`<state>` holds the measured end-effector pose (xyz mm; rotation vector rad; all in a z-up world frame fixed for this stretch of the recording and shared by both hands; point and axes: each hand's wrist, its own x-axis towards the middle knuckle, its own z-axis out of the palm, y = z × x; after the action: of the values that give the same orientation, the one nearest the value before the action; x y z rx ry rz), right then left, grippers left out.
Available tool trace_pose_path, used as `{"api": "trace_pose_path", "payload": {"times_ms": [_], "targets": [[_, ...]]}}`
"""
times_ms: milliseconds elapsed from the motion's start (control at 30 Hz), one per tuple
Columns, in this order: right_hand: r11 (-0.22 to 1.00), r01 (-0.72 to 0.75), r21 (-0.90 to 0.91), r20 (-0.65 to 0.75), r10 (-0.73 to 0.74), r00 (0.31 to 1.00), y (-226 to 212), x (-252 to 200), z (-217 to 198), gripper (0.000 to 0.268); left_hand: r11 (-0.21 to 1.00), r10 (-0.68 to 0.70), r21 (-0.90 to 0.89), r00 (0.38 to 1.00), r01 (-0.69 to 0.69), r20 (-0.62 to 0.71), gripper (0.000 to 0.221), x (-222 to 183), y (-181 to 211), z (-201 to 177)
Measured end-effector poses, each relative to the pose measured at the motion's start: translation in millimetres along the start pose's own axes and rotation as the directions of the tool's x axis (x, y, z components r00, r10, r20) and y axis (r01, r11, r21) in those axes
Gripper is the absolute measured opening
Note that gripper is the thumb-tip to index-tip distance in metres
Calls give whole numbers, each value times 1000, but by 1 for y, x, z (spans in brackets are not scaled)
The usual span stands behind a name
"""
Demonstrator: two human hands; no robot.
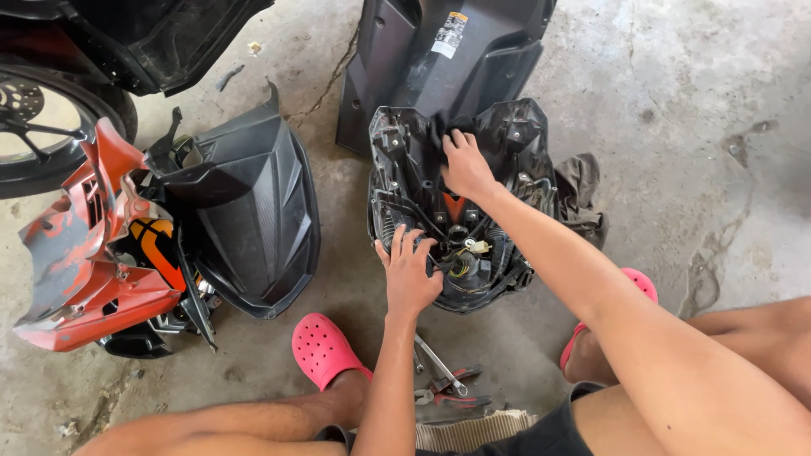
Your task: The person sits on the floor of a motorcycle repair shop in front of a disassembled scooter front panel. They wipe the handlebar area with a cloth, then fit and press a black rubber cover onto the handlebar assembly, adjusting it to seat properly.
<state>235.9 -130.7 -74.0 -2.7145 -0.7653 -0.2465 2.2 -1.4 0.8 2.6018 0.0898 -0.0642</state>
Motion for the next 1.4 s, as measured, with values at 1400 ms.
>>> {"api": "trace_pose_path", "payload": {"times_ms": [1400], "targets": [[943,114,312,-291,-20,957,-42,42,0,32,1000,22,-6,1000,-22,14,48,0,1,-4]]}}
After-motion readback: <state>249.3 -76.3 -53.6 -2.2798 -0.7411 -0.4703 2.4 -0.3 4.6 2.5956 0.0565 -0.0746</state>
